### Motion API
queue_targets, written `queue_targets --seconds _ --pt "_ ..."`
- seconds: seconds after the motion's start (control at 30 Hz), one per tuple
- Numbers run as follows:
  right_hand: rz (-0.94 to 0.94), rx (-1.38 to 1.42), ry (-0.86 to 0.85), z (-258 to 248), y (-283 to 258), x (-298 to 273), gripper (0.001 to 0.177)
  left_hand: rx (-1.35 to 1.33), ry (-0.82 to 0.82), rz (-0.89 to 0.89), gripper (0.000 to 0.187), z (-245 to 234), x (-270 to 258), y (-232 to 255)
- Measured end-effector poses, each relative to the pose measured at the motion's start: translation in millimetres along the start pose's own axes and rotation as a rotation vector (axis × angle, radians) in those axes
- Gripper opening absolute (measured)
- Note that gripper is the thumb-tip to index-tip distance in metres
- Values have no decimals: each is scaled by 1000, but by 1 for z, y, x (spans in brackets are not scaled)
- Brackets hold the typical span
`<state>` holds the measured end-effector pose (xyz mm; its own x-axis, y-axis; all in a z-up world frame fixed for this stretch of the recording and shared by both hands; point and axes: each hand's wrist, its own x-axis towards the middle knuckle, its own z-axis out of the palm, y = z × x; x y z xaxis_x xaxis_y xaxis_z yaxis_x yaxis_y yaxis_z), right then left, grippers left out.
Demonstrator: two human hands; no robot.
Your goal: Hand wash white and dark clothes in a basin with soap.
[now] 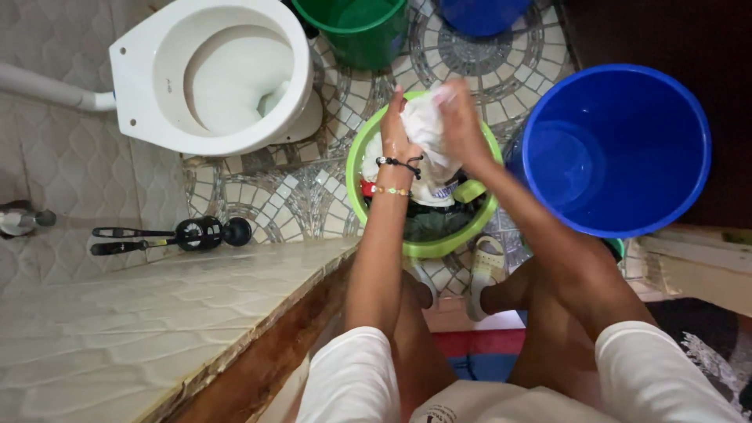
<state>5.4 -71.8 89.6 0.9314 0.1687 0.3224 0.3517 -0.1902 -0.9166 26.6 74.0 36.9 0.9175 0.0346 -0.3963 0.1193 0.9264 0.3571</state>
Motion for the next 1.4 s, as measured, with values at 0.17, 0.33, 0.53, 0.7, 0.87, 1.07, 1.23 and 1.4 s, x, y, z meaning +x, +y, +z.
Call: queue_targets --seconds 0.17,0.33,0.53,0.7,0.87,1.07,1.23,1.4 --pt "-265 -633 -317 21 -71 -14 18 -56 -300 -118 32 -6 0 -28" --pt "13 -452 -91 -2 -60 12 25 196 72 -97 24 16 -16 -48" --pt "-367 -609 -122 9 -59 -4 31 67 -268 -27 37 -43 37 -65" --pt "-213 -787 -36 -18 -48 20 33 642 26 101 33 22 -22 -54" --pt "-351 -696 -131 5 -85 -10 28 493 -116 69 37 -85 59 -79" --pt "-271 -541 -182 -10 -42 3 31 89 -18 -41 23 -12 -29 -53" --pt "-88 -586 16 -27 -61 21 31 100 -43 -61 35 34 -50 -20" --pt "379 -336 -60 -17 -53 14 32 104 130 283 51 -18 9 -45"
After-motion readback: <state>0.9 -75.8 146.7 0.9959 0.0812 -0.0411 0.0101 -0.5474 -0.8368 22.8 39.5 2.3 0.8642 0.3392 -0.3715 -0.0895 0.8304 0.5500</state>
